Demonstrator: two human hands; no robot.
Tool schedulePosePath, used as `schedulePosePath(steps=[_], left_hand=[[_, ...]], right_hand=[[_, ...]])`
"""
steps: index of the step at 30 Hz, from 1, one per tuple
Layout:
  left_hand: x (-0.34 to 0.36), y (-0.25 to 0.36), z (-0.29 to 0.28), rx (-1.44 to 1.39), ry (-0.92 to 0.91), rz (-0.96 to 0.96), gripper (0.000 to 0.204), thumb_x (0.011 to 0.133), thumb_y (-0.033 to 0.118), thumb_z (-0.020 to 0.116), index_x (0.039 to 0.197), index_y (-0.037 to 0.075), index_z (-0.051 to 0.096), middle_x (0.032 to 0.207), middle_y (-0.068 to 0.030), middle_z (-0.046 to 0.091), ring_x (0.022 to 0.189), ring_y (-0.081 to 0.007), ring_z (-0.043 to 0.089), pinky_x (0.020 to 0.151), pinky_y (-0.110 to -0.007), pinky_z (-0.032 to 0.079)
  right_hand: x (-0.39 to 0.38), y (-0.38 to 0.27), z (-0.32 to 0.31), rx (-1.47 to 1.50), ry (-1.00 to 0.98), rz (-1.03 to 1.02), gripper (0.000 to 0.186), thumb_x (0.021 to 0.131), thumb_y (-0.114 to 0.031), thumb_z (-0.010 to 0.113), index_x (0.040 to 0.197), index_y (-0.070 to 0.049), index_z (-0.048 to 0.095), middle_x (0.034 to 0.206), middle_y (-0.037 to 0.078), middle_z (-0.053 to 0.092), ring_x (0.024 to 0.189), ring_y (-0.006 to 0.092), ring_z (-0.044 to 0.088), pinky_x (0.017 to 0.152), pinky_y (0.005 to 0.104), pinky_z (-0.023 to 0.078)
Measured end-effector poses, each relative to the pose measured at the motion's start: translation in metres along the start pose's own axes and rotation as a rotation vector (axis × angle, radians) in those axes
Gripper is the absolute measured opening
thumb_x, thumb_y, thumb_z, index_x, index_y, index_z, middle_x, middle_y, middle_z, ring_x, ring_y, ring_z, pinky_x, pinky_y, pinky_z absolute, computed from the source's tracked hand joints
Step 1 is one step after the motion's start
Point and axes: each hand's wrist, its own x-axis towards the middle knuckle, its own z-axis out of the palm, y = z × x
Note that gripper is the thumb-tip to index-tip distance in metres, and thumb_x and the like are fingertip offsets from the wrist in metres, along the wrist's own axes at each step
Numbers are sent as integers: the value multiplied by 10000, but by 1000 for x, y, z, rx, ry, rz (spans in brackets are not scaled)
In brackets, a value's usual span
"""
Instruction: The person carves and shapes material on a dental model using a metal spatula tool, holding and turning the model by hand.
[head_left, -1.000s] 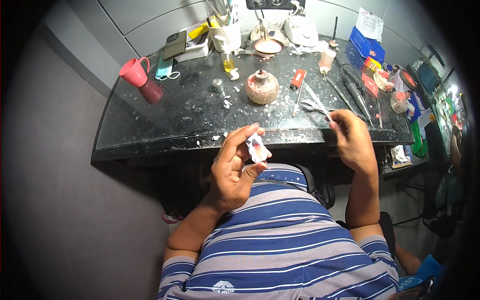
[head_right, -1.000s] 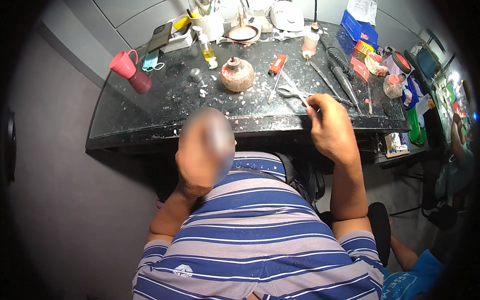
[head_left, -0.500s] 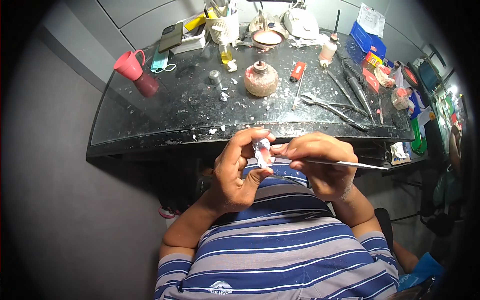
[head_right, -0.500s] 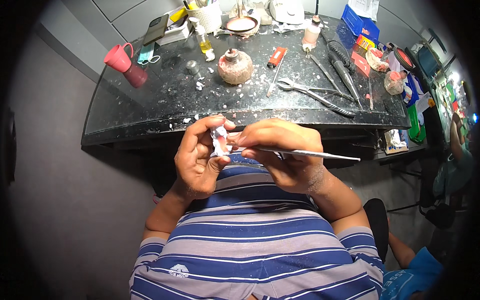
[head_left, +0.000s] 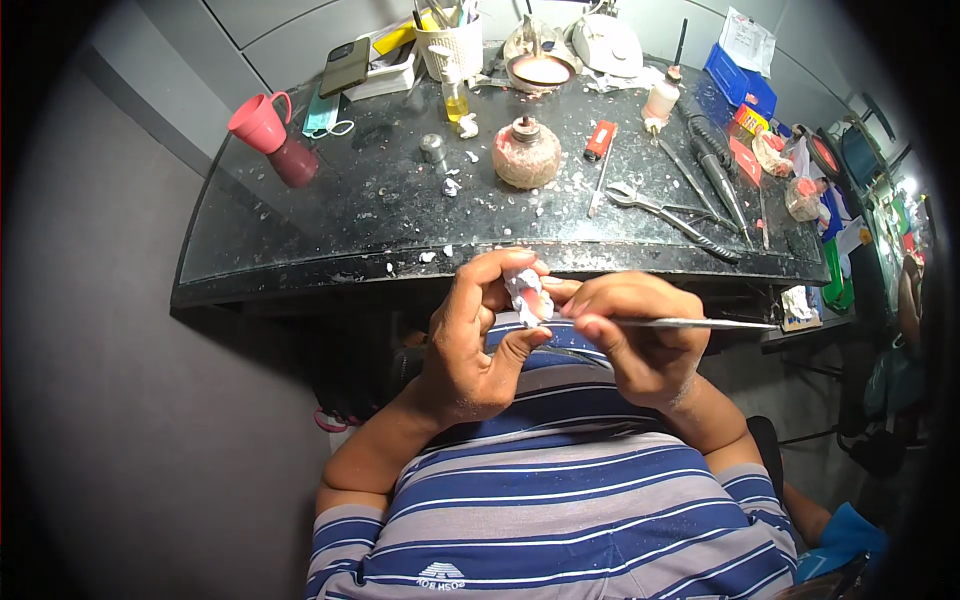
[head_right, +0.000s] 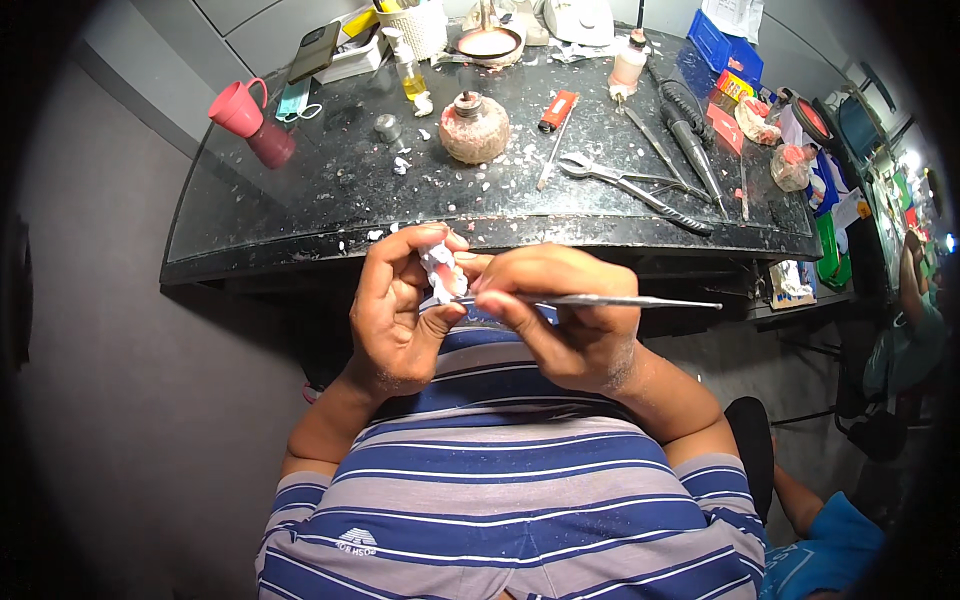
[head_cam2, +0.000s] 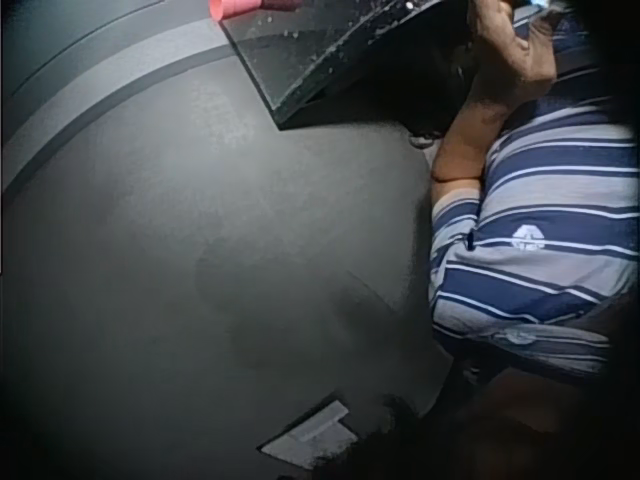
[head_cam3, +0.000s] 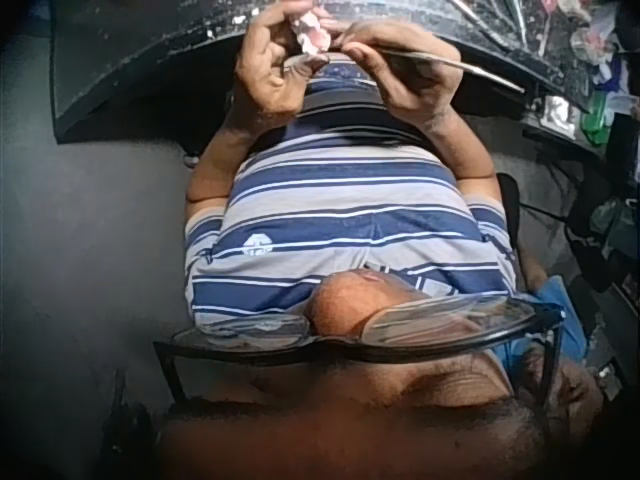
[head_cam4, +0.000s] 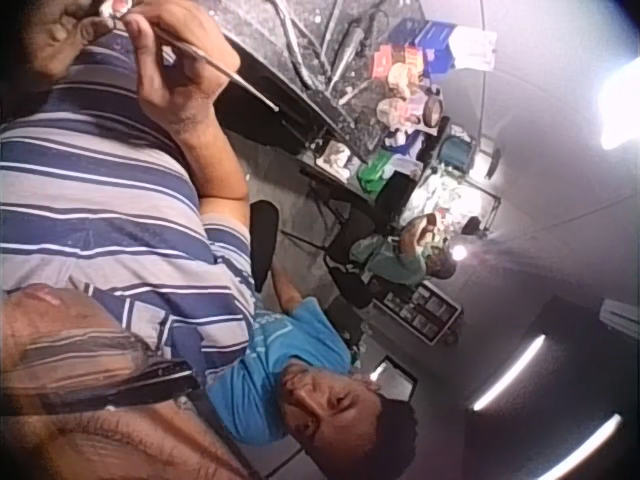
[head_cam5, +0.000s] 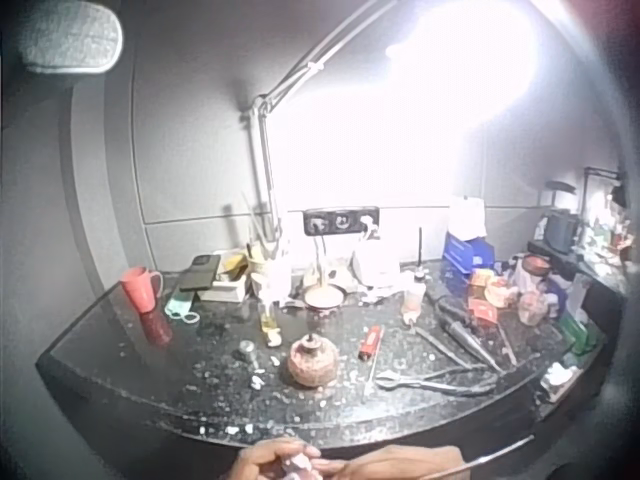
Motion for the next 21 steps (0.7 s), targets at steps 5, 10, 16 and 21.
schedulePosePath(steps=[5,10,16,21], left_hand=[[-2,-1,4,67,32,2,541,919,-7,682,1378,-60,401,1322,-186,502,1110,-201,627,937,-297,510],[-2,0,2,94,20,13,535,918,-3,684,1372,-67,408,1343,-191,486,1132,-214,630,941,-304,515],[4,3,4,80,27,44,517,933,9,670,1364,-59,392,1222,-210,597,1090,-219,654,949,-313,510],[3,4,6,50,47,19,489,946,3,648,1357,-57,389,1162,-214,634,1057,-219,661,953,-318,502]], right_hand=[[0,0,1,-53,1,-1,107,852,70,722,952,56,687,884,158,726,863,269,733,770,342,568],[0,5,0,2,7,-9,115,852,80,715,960,63,681,878,169,723,855,286,733,764,341,567],[-1,5,2,-1,27,-37,125,851,85,710,969,73,671,854,164,714,830,275,725,750,347,566],[1,7,1,-2,13,-15,121,850,87,711,964,73,671,855,165,712,827,264,719,745,348,571]])
